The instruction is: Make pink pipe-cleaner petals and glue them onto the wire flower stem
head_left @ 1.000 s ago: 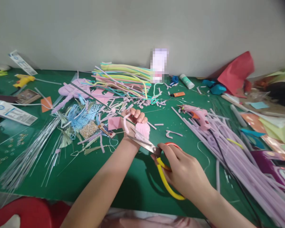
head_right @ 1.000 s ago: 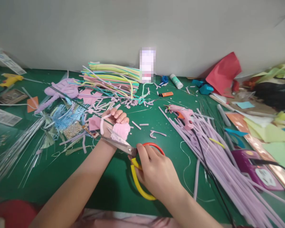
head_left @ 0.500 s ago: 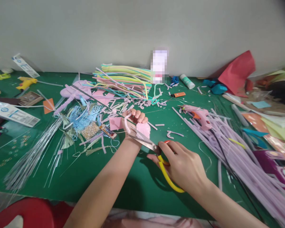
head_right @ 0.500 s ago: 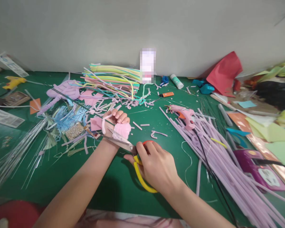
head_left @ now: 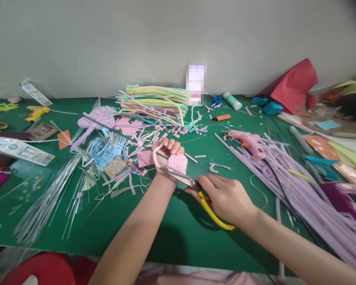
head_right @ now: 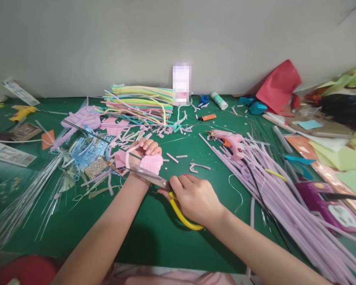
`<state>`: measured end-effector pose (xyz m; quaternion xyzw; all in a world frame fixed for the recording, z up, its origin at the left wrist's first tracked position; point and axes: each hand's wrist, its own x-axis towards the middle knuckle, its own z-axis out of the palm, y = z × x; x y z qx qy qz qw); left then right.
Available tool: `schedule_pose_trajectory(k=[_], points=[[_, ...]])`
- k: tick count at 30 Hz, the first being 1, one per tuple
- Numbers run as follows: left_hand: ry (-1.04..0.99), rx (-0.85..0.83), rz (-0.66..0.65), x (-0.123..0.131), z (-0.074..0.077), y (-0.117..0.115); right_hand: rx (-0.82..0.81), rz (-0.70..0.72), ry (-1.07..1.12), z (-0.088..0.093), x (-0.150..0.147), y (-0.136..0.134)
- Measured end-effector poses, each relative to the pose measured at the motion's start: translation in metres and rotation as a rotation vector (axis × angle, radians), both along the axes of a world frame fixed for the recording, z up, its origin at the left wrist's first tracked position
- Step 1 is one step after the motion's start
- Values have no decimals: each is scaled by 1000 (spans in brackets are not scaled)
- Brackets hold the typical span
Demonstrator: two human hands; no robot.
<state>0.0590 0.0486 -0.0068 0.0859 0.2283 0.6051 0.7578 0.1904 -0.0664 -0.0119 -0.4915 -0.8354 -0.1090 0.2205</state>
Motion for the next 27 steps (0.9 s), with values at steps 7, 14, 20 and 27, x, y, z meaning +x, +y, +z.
schedule_pose_trajectory(k=[7,14,20,27], points=[[-7,16,3,1,2,0,-15,-37,33,-1,-4,-1],[11,44,-39,2,3,0,47,-91,88,3,-6,0],[-19,58,-71,3,9,-2,141,-279,156,17,8,-5],[-60,137,-108,3,23,-10,-322,-617,-50,-6,36,-4]])
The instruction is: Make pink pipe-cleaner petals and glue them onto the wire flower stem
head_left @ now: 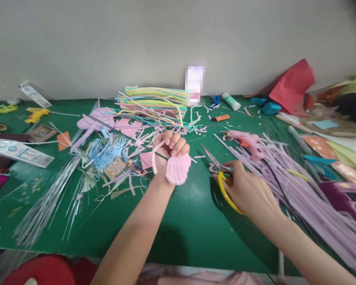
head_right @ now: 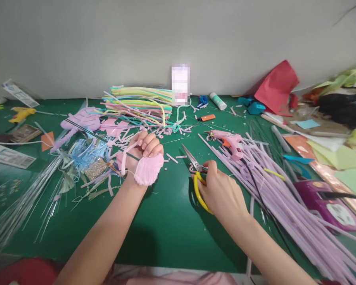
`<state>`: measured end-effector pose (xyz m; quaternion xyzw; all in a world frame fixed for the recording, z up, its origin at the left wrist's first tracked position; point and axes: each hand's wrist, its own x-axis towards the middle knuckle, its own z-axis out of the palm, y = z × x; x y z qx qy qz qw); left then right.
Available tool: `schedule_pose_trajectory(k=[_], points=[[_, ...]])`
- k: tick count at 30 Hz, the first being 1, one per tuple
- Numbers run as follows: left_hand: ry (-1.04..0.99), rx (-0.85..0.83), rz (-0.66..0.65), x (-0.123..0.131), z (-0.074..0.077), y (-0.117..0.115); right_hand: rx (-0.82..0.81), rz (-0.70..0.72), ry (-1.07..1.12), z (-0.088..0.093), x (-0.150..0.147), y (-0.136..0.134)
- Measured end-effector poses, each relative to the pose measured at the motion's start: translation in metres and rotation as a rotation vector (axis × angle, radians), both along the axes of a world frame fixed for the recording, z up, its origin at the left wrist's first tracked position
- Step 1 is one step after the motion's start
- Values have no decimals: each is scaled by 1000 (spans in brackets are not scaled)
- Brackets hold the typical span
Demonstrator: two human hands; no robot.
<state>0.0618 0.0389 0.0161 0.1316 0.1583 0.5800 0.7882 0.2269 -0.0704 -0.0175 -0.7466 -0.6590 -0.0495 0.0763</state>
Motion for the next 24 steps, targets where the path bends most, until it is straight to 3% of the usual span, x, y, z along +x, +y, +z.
schedule_pose_trajectory(k=[3,5,7,9,12,14,16,19,24], points=[[-12,81,-34,2,5,-5,-65,89,-23,4,0,-3],[-16,124,-55,2,8,-8,-13,59,-96,16,-6,-6],[-21,137,-61,3,10,-9,85,23,22,31,-18,-10],[-35,142,-57,3,13,-10,131,107,483,42,-35,-13],[-61,140,-46,2,18,-10,-72,251,1258,45,-67,-16],[-42,113,-21,1,23,-11,-55,213,1501,41,-84,-16],[7,76,16,1,28,-12,71,155,1564,36,-95,-14],[52,55,54,1,33,-13,230,107,1470,36,-98,-10],[24,86,32,2,32,-14,294,94,1264,40,-95,-10]])
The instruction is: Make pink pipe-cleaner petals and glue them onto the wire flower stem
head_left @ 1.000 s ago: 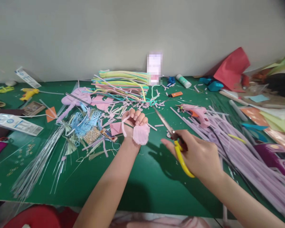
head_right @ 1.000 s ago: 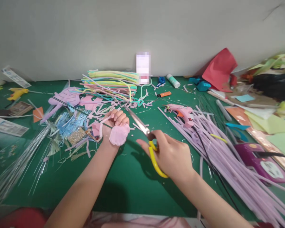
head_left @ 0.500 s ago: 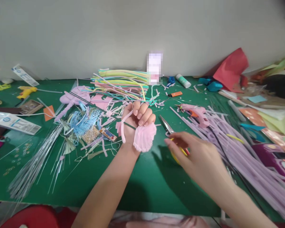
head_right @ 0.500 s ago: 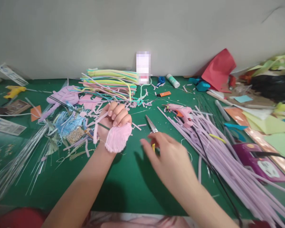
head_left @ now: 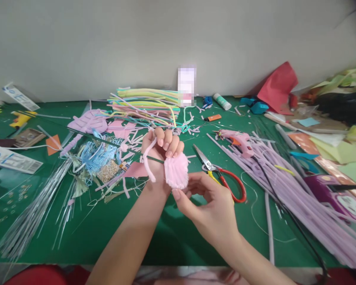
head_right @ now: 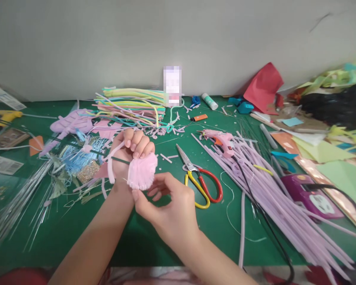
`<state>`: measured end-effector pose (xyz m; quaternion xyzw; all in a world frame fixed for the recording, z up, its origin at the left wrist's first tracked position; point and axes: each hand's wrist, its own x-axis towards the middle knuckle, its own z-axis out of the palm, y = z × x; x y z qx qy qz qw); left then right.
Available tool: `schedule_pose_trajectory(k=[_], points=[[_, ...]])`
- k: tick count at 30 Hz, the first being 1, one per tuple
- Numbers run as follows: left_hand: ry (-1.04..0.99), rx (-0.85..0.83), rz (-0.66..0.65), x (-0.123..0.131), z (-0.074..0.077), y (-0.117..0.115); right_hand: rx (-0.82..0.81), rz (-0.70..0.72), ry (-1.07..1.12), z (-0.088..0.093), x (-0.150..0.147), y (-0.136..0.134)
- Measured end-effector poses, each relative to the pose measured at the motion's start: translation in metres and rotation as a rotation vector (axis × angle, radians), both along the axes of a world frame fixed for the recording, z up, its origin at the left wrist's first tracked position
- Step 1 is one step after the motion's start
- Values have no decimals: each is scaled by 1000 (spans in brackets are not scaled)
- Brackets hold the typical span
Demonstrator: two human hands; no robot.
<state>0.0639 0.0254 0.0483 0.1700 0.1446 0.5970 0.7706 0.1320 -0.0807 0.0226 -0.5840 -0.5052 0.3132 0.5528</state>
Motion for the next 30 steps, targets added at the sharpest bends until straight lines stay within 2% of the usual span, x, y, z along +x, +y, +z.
schedule_pose_trajectory(k=[7,9,11,16,19,21,23,27,30], points=[[-25,2,-45,0,-2,-1,125,-54,-258,-4,3,2],[-38,8,-48,-1,-4,0,128,-42,-258,-5,5,3],[-50,27,-44,-1,-6,0,75,6,-138,-6,6,3],[-86,111,-49,1,-8,-1,-174,205,525,-3,10,5],[-37,149,-68,-1,-3,-3,-223,267,779,2,18,8],[59,161,-94,-8,-2,-4,-251,275,863,4,26,13],[185,118,-210,-19,-4,-4,-279,246,892,4,38,21],[352,6,-367,-52,-22,2,-319,151,823,-4,66,46],[558,-17,-381,-82,-35,9,-312,107,787,-12,85,69]])
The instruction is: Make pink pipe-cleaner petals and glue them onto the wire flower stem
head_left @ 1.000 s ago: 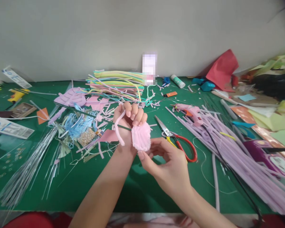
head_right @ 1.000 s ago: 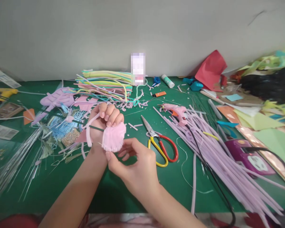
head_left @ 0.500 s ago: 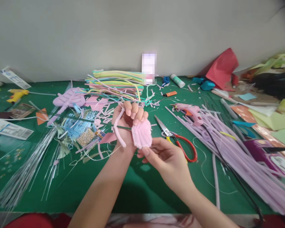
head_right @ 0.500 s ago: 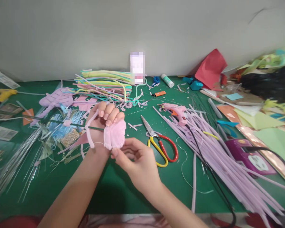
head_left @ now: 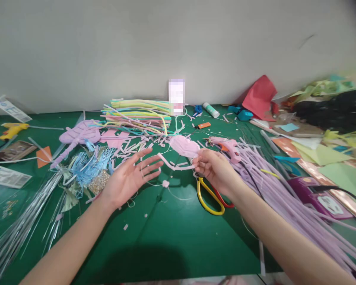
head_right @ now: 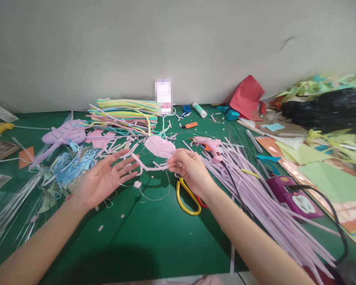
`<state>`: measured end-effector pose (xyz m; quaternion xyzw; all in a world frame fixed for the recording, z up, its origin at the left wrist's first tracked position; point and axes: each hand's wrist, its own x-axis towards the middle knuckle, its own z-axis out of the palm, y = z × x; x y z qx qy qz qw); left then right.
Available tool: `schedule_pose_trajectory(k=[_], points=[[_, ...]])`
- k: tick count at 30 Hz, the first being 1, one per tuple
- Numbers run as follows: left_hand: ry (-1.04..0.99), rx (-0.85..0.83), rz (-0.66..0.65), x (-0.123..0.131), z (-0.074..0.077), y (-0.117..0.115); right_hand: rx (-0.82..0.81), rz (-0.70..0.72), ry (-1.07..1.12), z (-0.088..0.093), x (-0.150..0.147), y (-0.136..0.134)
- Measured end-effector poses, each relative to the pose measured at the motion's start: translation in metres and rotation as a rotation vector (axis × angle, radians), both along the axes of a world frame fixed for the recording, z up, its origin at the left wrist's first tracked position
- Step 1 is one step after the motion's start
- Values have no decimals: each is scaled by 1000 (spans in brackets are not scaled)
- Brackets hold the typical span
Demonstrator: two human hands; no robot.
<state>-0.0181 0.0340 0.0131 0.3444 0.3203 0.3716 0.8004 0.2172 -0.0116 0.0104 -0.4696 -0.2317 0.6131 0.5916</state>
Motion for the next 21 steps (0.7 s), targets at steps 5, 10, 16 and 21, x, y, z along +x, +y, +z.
schedule_pose_trajectory(k=[5,10,16,21], points=[[693,166,-494,-58,13,13,19,8,-74,-4,20,26],[905,178,-942,-96,59,28,28,49,-124,-2,25,33],[783,532,-194,-19,55,44,54,159,-155,-6,12,31],[663,428,-454,48,25,50,52,268,-181,-11,-2,20]])
